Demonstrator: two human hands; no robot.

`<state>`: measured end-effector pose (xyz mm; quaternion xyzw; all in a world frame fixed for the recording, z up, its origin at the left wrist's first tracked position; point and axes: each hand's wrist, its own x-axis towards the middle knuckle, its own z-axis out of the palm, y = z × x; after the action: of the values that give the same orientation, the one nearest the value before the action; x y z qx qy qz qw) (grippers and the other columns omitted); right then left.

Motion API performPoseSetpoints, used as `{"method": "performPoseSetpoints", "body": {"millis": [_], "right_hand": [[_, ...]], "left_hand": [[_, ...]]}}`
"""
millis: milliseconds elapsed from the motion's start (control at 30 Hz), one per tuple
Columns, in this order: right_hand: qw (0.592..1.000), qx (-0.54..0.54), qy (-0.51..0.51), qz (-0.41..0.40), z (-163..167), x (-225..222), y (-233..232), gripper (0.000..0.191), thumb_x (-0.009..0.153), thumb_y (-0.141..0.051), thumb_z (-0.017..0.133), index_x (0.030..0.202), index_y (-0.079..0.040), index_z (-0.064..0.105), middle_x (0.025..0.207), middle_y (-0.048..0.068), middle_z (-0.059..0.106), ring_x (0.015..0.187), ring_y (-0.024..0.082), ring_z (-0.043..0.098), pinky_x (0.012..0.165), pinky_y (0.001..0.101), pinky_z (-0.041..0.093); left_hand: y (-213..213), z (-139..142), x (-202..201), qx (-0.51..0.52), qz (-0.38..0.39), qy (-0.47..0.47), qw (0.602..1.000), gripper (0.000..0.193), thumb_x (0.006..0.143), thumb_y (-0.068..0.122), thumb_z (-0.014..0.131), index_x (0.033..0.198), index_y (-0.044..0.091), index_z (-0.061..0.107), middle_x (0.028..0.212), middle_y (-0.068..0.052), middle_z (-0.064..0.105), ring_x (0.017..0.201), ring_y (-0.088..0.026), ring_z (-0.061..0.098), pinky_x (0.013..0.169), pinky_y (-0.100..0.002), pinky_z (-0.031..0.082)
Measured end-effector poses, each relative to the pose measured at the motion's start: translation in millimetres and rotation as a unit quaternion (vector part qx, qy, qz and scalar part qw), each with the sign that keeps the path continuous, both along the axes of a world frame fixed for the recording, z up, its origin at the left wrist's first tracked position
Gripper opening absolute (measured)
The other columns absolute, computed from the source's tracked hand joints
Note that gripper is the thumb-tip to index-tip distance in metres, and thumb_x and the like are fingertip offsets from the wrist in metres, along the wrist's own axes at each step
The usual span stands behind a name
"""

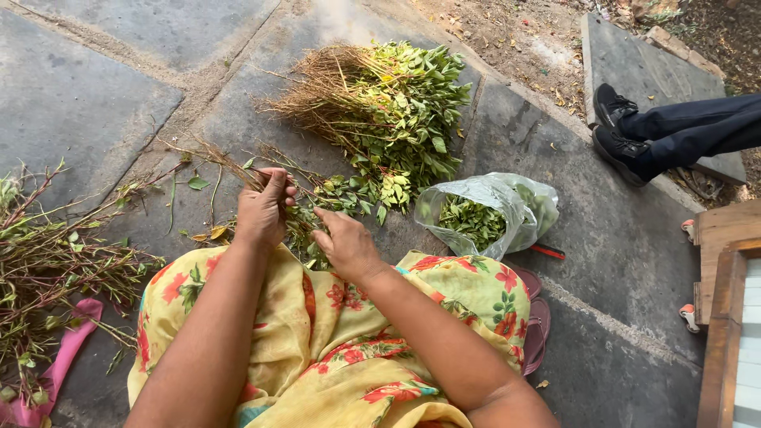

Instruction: The person sits on the ground and strips leaves from plant stems by hand. The leaves are placed into a plastic bag, while the bare stems are set aside on the ground.

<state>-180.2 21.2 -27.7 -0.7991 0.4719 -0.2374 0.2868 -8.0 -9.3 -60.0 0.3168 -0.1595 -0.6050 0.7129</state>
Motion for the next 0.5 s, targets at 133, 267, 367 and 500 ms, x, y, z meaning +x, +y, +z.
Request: {"method": "performPoseSetpoints", "body": {"millis": [133, 267, 367, 500], "right_hand": [[0.988, 0.117, 0.087, -0.057, -17.4, 11.4, 8.7, 0.029, 0.097, -0.022, 0.064, 0.119, -0.005, 0.066, 0.111, 0.019, 0.070, 0.104, 0.038, 0.068, 0.089, 0.0471, 0.053], [0.993, 0.109, 0.037, -0.018, -16.9, 14.2, 6.7, 0.037, 0.093, -0.023, 0.063, 0.125, -0.005, 0.056, 0.108, 0.021, 0.067, 0.102, 0.041, 0.066, 0.088, 0.0486, 0.052], [0.993, 0.091, 0.070, 0.029, -21.9, 10.5, -0.4, 0.023, 0.094, -0.022, 0.061, 0.104, -0.002, 0.063, 0.103, 0.021, 0.068, 0.100, 0.043, 0.066, 0.086, 0.0503, 0.052], [0.991, 0.092, 0.102, -0.012, -32.3, -6.8, -10.7, 0.017, 0.095, -0.018, 0.057, 0.098, -0.002, 0.063, 0.097, 0.018, 0.067, 0.093, 0.038, 0.066, 0.085, 0.0507, 0.051]], "left_hand": [[6.4, 8.3, 4.1, 0.002, -0.025, 0.024, 0.999, 0.010, 0.100, 0.018, 0.068, 0.102, 0.011, 0.061, 0.104, -0.008, 0.068, 0.093, -0.018, 0.071, 0.077, -0.030, 0.061], [8.0, 15.7, 4.2, -0.004, -0.060, 0.075, 0.995, 0.011, 0.098, 0.016, 0.065, 0.103, 0.012, 0.057, 0.126, -0.014, 0.065, 0.113, -0.024, 0.071, 0.089, -0.035, 0.063], [6.8, 22.3, 5.2, -0.023, -0.070, 0.074, 0.994, 0.017, 0.097, 0.013, 0.070, 0.105, 0.012, 0.055, 0.139, -0.013, 0.059, 0.124, -0.022, 0.067, 0.098, -0.033, 0.060], [0.1, 21.0, 31.1, -0.093, 0.054, -0.054, 0.993, 0.035, 0.091, 0.012, 0.080, 0.118, 0.015, 0.056, 0.149, -0.010, 0.051, 0.137, -0.014, 0.055, 0.110, -0.023, 0.050]]}}
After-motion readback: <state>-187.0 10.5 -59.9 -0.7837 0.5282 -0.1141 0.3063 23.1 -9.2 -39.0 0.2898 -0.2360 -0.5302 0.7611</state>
